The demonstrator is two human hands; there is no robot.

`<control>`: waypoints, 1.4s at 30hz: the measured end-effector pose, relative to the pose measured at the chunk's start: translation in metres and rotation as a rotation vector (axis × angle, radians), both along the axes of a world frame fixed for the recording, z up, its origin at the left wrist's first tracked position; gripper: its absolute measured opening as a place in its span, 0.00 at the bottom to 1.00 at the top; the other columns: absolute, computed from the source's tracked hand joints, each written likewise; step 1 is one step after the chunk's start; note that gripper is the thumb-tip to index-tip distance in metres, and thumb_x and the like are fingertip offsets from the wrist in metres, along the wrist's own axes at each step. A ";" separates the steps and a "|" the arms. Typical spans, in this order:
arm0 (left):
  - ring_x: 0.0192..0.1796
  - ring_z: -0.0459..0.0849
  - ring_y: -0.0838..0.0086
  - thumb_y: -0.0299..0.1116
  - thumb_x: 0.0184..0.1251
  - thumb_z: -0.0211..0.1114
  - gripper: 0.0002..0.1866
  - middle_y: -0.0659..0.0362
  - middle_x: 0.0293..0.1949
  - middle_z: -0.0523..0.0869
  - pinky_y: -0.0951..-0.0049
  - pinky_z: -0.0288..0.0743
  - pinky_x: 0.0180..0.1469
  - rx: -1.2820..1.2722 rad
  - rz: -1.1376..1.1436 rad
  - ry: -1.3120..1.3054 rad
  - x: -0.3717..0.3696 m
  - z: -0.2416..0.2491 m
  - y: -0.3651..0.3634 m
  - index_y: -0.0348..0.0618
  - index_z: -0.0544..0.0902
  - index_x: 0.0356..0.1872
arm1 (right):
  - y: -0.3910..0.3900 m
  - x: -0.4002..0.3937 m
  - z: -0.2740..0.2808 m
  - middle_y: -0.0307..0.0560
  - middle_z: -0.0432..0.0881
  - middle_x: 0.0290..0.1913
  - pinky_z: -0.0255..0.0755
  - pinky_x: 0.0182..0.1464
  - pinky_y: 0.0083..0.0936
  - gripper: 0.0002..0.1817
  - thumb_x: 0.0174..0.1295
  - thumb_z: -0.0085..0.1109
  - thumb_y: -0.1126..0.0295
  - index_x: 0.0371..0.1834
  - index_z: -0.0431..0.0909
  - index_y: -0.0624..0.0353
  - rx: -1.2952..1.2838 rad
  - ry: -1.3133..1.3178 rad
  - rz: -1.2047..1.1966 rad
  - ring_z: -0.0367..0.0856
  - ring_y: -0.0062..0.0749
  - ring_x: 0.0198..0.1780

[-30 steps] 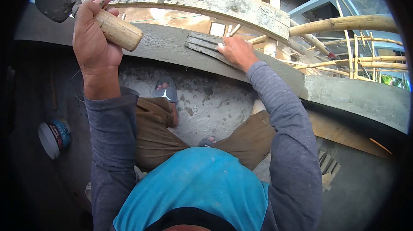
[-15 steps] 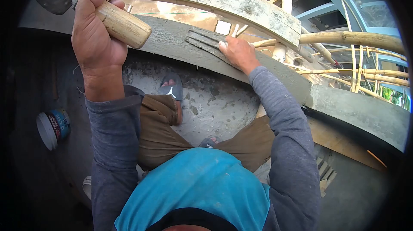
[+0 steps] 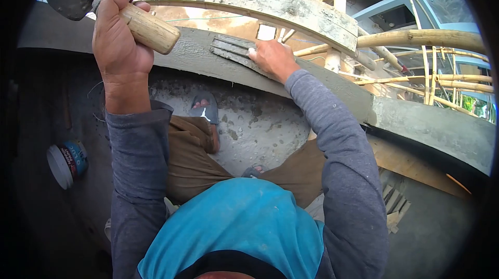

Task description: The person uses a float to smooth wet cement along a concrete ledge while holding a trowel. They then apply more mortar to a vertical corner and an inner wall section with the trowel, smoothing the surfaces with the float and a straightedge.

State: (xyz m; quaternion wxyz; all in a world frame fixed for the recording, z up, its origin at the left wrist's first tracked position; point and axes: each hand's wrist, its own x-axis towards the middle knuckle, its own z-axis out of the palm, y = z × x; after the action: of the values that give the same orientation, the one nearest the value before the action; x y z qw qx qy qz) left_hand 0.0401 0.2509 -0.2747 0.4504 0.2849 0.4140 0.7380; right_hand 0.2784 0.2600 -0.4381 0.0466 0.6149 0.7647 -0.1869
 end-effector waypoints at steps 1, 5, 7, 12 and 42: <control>0.37 0.78 0.72 0.30 0.63 0.57 0.13 0.54 0.42 0.80 0.72 0.75 0.43 -0.008 0.014 0.011 -0.002 0.002 -0.002 0.36 0.73 0.47 | 0.001 0.009 -0.006 0.59 0.83 0.40 0.73 0.48 0.45 0.23 0.61 0.51 0.49 0.43 0.79 0.58 -0.042 -0.049 -0.005 0.81 0.52 0.45; 0.37 0.78 0.72 0.30 0.63 0.56 0.12 0.53 0.43 0.80 0.72 0.75 0.45 0.025 0.019 -0.021 -0.018 0.003 -0.007 0.36 0.73 0.45 | -0.013 0.048 -0.006 0.59 0.83 0.39 0.73 0.46 0.47 0.22 0.62 0.51 0.49 0.41 0.79 0.58 -0.027 -0.033 -0.031 0.81 0.53 0.43; 0.37 0.78 0.72 0.30 0.63 0.56 0.11 0.53 0.43 0.80 0.72 0.75 0.45 0.018 0.046 -0.014 -0.020 0.007 -0.012 0.36 0.73 0.45 | -0.022 0.061 0.001 0.58 0.83 0.36 0.72 0.44 0.48 0.23 0.63 0.50 0.48 0.39 0.78 0.59 -0.039 -0.101 -0.040 0.81 0.54 0.42; 0.36 0.78 0.73 0.29 0.63 0.56 0.11 0.52 0.42 0.80 0.73 0.76 0.45 0.043 0.055 0.029 -0.025 0.006 -0.012 0.36 0.73 0.44 | -0.024 0.038 -0.009 0.57 0.82 0.33 0.72 0.44 0.49 0.24 0.64 0.47 0.47 0.36 0.77 0.60 0.036 -0.023 -0.039 0.81 0.54 0.41; 0.31 0.76 0.77 0.32 0.66 0.56 0.05 0.60 0.31 0.78 0.76 0.75 0.38 0.271 0.064 -0.058 -0.034 0.009 -0.018 0.43 0.74 0.32 | -0.023 0.035 -0.021 0.61 0.82 0.37 0.70 0.45 0.50 0.25 0.64 0.47 0.46 0.39 0.77 0.61 0.033 -0.043 -0.068 0.80 0.55 0.43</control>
State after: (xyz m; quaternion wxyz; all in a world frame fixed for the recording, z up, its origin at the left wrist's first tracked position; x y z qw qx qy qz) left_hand 0.0058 0.2329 -0.2655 0.3959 0.3084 0.3065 0.8088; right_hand 0.3138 0.2368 -0.4591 0.0464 0.6452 0.7451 -0.1626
